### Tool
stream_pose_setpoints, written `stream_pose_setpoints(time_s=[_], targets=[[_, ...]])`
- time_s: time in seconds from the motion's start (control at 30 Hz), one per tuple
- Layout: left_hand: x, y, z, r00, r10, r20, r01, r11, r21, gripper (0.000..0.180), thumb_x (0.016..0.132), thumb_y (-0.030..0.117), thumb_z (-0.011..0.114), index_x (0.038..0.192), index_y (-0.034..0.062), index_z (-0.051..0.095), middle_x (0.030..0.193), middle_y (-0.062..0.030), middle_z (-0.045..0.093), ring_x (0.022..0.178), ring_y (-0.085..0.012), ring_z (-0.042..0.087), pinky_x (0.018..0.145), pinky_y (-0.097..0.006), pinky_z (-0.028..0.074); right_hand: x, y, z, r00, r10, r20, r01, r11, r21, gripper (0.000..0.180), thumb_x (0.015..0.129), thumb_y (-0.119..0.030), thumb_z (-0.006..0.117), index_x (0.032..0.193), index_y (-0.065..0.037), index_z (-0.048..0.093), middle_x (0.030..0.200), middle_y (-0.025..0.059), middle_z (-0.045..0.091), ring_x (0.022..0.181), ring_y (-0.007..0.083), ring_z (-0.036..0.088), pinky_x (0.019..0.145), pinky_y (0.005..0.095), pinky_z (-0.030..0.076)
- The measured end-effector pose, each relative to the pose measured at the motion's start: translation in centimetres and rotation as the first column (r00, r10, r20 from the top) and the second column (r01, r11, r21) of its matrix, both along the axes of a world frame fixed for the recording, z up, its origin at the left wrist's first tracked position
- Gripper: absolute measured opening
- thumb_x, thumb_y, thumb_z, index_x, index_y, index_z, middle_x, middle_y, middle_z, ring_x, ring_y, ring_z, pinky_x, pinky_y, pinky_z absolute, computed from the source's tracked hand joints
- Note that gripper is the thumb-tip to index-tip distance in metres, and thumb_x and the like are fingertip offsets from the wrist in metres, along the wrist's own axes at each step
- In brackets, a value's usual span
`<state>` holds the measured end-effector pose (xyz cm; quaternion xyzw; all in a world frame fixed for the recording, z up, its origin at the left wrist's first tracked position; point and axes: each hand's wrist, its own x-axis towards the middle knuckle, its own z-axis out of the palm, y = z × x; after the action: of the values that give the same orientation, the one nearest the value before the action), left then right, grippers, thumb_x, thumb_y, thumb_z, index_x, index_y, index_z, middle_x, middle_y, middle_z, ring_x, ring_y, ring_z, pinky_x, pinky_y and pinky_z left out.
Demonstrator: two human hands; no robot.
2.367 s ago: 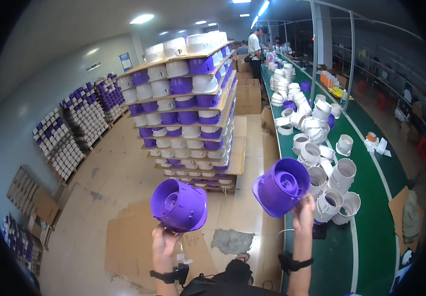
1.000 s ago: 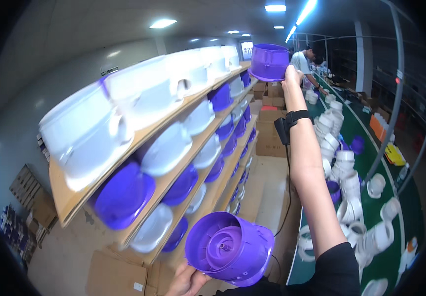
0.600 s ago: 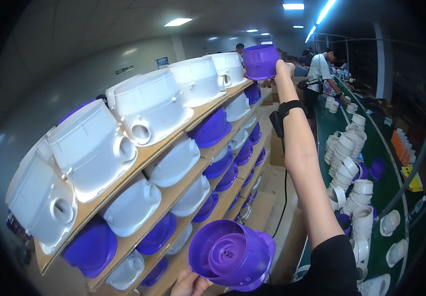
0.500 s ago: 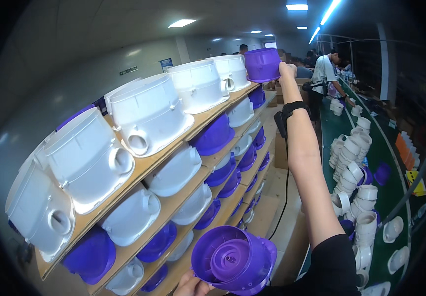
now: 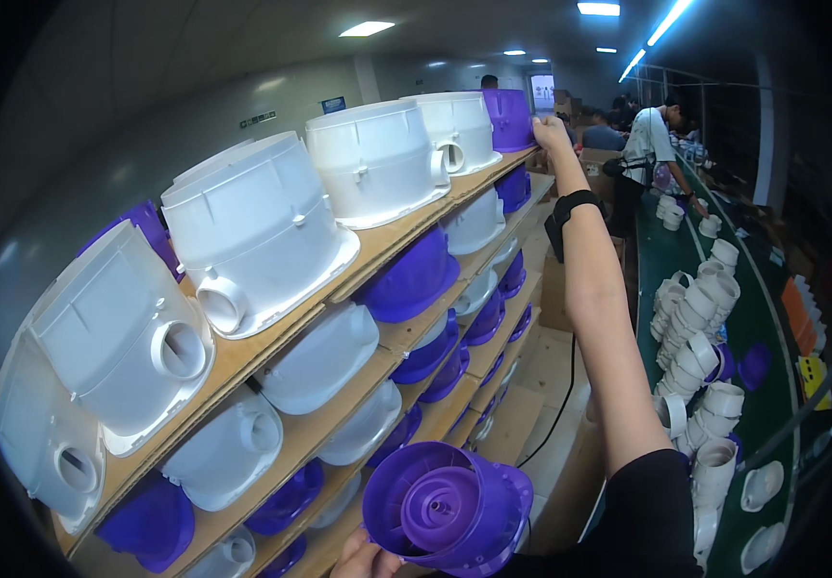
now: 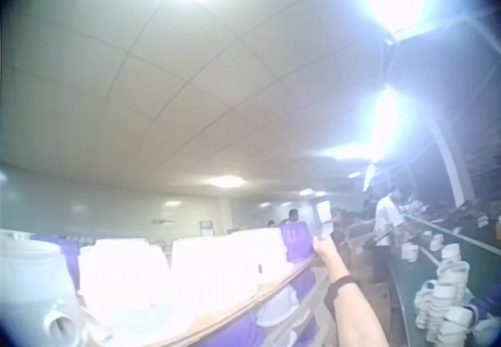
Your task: Stack molded plastic housings onto a wooden pallet separated by cardboard sheets.
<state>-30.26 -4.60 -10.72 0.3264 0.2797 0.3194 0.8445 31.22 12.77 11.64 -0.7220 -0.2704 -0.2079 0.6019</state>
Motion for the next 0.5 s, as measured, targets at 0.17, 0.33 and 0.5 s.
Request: stream_pose_setpoints(time_s=[0.17, 0.33, 0.5], targets=[[-0.3, -0.3, 0.0, 1.000, -0.008, -0.001, 0.008, 0.999, -0.036, 0.020, 0.088, 0.011, 0.045, 0.106, 0.0036, 0.048, 0.086, -0.0084, 0.058, 0.068, -0.0185, 0.056, 0.055, -0.030, 0.046, -0.7, -0.1, -0.7, 0.994, 0.041, 0.104, -0.039, 0.999, -0.027, 0.024, 0.081, -0.022, 0.053, 0.088, 0.000, 0.060, 0.078, 0.0141, 0.061, 0.075, 0.0219, 0.058, 0.069, 0.0323, 0.044], [-1.4, -0.4, 0.1, 1.000, 0.011, 0.011, -0.010, 0.999, -0.053, 0.019, 0.087, 0.009, 0.044, 0.104, 0.0021, 0.048, 0.084, -0.0082, 0.057, 0.067, -0.0181, 0.055, 0.055, -0.029, 0.046, -3.1, -3.7, -1.7, 0.995, -0.010, 0.100, -0.015, 0.968, 0.252, 0.025, 0.077, -0.017, 0.046, 0.091, -0.008, 0.064, 0.092, 0.0156, 0.062, 0.087, 0.0271, 0.059, 0.080, 0.0325, 0.044], [-4.9, -1.7, 1.6, 0.986, -0.060, 0.154, 0.054, 0.997, 0.047, 0.027, 0.087, 0.010, 0.045, 0.112, -0.0004, 0.045, 0.099, -0.0078, 0.057, 0.083, -0.0156, 0.057, 0.064, -0.026, 0.047, -14.3, -9.2, -2.5, 0.972, 0.229, 0.061, -0.205, 0.686, 0.698, 0.020, 0.083, -0.007, 0.048, 0.096, 0.000, 0.061, 0.093, 0.0085, 0.061, 0.086, 0.0137, 0.056, 0.076, 0.0231, 0.043]])
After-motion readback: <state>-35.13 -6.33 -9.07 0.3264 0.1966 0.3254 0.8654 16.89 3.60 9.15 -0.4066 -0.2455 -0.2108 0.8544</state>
